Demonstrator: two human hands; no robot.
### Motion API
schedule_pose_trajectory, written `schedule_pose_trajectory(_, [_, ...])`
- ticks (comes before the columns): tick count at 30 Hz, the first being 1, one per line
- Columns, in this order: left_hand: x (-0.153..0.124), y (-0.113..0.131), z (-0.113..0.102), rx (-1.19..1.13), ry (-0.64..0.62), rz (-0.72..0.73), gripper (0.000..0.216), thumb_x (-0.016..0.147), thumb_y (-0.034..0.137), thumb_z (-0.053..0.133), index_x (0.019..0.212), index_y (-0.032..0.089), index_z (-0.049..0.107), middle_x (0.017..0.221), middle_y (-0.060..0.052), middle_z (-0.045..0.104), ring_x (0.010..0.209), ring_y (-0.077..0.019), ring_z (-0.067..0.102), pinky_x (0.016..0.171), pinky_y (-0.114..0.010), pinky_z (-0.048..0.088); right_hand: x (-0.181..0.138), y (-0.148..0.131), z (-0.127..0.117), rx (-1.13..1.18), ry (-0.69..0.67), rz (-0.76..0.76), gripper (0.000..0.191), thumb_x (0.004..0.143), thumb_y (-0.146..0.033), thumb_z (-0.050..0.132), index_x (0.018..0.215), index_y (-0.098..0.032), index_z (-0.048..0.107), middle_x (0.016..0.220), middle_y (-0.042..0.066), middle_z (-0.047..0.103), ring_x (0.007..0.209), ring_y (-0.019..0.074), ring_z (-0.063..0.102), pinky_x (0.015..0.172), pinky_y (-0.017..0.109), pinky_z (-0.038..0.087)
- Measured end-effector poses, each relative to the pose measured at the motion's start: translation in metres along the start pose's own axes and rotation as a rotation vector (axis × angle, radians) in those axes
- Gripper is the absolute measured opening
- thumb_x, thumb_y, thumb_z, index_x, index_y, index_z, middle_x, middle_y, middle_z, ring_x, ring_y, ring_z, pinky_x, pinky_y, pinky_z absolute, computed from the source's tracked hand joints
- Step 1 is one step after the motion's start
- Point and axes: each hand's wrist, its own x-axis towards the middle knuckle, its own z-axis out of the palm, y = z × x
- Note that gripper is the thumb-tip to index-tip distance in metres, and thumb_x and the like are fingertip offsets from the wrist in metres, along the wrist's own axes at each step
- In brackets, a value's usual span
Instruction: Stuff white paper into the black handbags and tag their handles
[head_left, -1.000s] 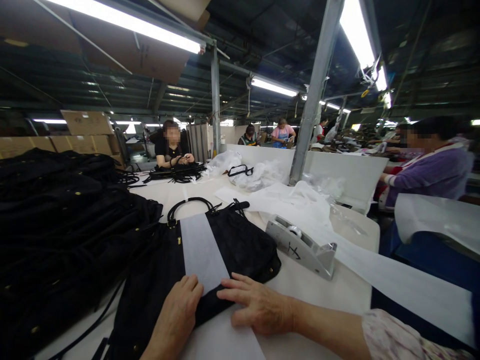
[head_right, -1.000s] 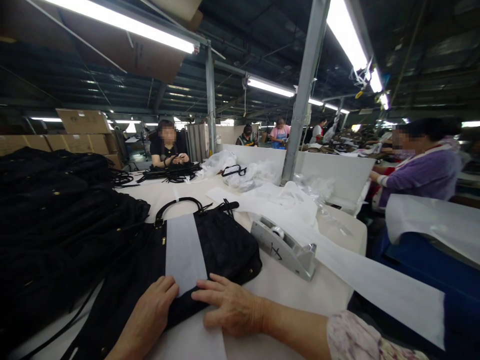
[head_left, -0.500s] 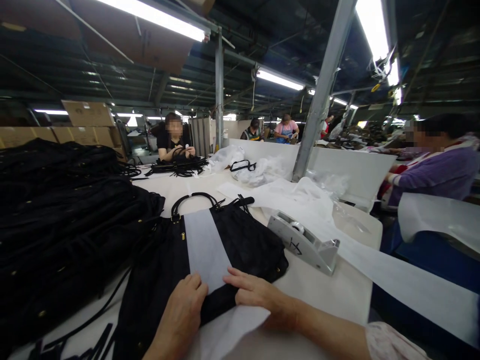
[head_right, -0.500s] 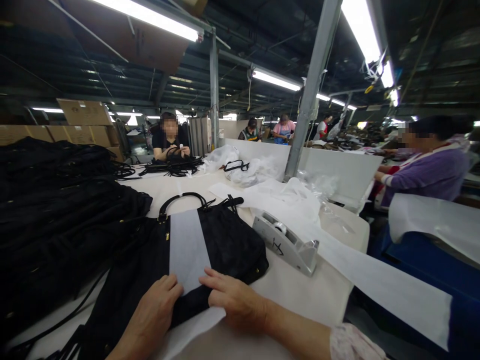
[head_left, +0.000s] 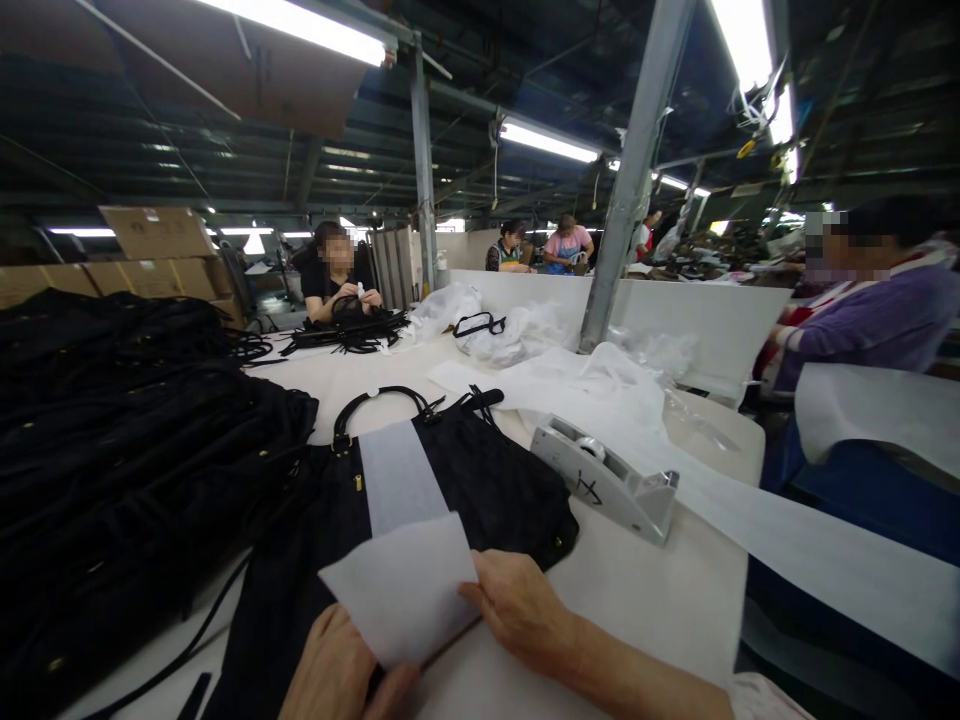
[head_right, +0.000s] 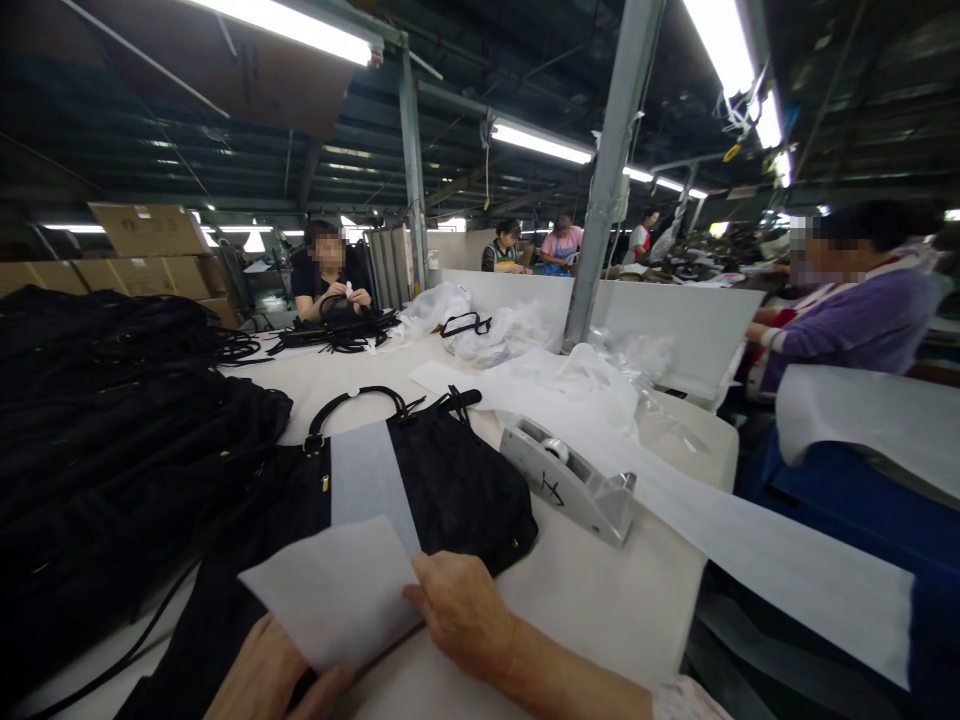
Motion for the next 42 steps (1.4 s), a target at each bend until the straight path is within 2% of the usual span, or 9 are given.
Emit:
schedule_pose_trajectory(5, [0.023, 0.022, -0.006, -0.026, -0.119, -0.244, 0.035, 0.095, 0.033, 0.041, 0.078, 0.026, 0.071, 0.097, -0.003, 0.07, 0.099, -0.0243, 0.058, 0.087, -0.039, 0.041, 0.001, -0.012, -0.005, 0.015, 0.033, 0.115, 0.013, 0.091, -0.024, 0.053, 0.079, -0.019, 0.054, 0.076, 0.003, 0.063, 0.071, 0.0184, 0.06, 0.061, 0.029, 0.031])
schedule_pose_trajectory(13, [0.04, 0.042, -0.018, 0.024, -0.127, -0.472, 0.027, 0.091, 0.035, 0.047, 0.074, 0.022, 0.064, 0.088, -0.002, 0.067, 0.095, -0.0228, 0.057, 0.082, -0.037, 0.034, 0.002, -0.015, -0.003, 0.085, 0.09, 0.179, 0.004, 0.082, -0.015, 0.054, 0.082, -0.019, 0.055, 0.074, 0.001, 0.062, 0.069, 0.0177, 0.06, 0.061, 0.028, 0.031])
schedule_pose_trajectory(16, [0.041, 0.043, -0.017, 0.025, -0.121, -0.501, 0.026, 0.091, 0.034, 0.046, 0.074, 0.022, 0.062, 0.087, -0.001, 0.066, 0.095, -0.0223, 0.057, 0.082, -0.038, 0.033, 0.004, -0.01, 0.002, 0.136, 0.09, 0.163, 0.03, 0.082, -0.013, 0.052, 0.112, -0.017, 0.055, 0.074, 0.0, 0.063, 0.07, 0.0173, 0.061, 0.063, 0.027, 0.035])
schedule_pose_trajectory(20, [0.042, 0.042, -0.014, 0.05, -0.122, -0.521, 0.027, 0.093, 0.035, 0.043, 0.078, 0.022, 0.061, 0.089, -0.002, 0.067, 0.097, -0.0228, 0.057, 0.083, -0.038, 0.033, 0.008, -0.007, 0.004, -0.01, 0.106, 0.078, 0.068, 0.082, -0.012, 0.052, 0.147, -0.017, 0.03, 0.08, 0.001, 0.064, 0.07, 0.0186, 0.06, 0.062, 0.029, 0.035])
schedule_pose_trajectory(22, [0.042, 0.04, -0.011, 0.071, -0.123, -0.527, 0.028, 0.094, 0.037, 0.041, 0.08, 0.022, 0.06, 0.09, -0.003, 0.067, 0.097, -0.0236, 0.057, 0.083, -0.038, 0.033, 0.01, -0.009, 0.002, -0.076, 0.099, 0.043, 0.059, 0.082, -0.011, 0.052, 0.14, -0.022, 0.041, 0.083, 0.001, 0.064, 0.073, 0.0192, 0.059, 0.061, 0.03, 0.033])
schedule_pose_trajectory(24, [0.043, 0.038, -0.008, 0.094, -0.128, -0.527, 0.029, 0.095, 0.037, 0.039, 0.082, 0.022, 0.06, 0.09, -0.004, 0.068, 0.097, -0.0246, 0.058, 0.082, -0.038, 0.034, 0.012, -0.012, -0.001, -0.11, 0.072, 0.046, 0.034, 0.084, -0.012, 0.053, 0.115, -0.026, 0.059, 0.082, 0.0, 0.062, 0.075, 0.0191, 0.057, 0.059, 0.03, 0.03])
schedule_pose_trajectory(27, [0.044, 0.036, -0.005, 0.132, -0.138, -0.517, 0.028, 0.095, 0.034, 0.037, 0.086, 0.021, 0.06, 0.092, -0.005, 0.068, 0.098, -0.0259, 0.059, 0.081, -0.039, 0.035, 0.017, -0.016, -0.005, -0.148, 0.013, 0.072, 0.012, 0.086, -0.013, 0.056, 0.087, -0.024, 0.06, 0.08, 0.0, 0.061, 0.074, 0.0182, 0.054, 0.057, 0.031, 0.026])
schedule_pose_trajectory(36, [0.051, 0.045, -0.011, 0.217, -0.185, -0.549, 0.028, 0.098, 0.033, 0.037, 0.097, 0.019, 0.061, 0.098, -0.008, 0.069, 0.102, -0.0281, 0.061, 0.083, -0.041, 0.041, 0.022, -0.021, -0.007, -0.2, -0.083, 0.088, 0.01, 0.087, -0.013, 0.058, 0.086, -0.022, 0.061, 0.085, 0.002, 0.062, 0.078, 0.0193, 0.055, 0.058, 0.029, 0.031])
schedule_pose_trajectory(42, [0.056, 0.048, -0.016, 0.331, -0.158, -0.58, 0.048, 0.098, 0.03, 0.041, 0.141, 0.009, 0.041, 0.112, -0.015, 0.067, 0.105, -0.0278, 0.062, 0.084, -0.039, 0.047, 0.026, -0.02, -0.01, -0.233, -0.115, 0.068, 0.01, 0.087, -0.014, 0.057, 0.083, -0.021, 0.062, 0.085, 0.004, 0.064, 0.081, 0.0231, 0.058, 0.058, 0.03, 0.038])
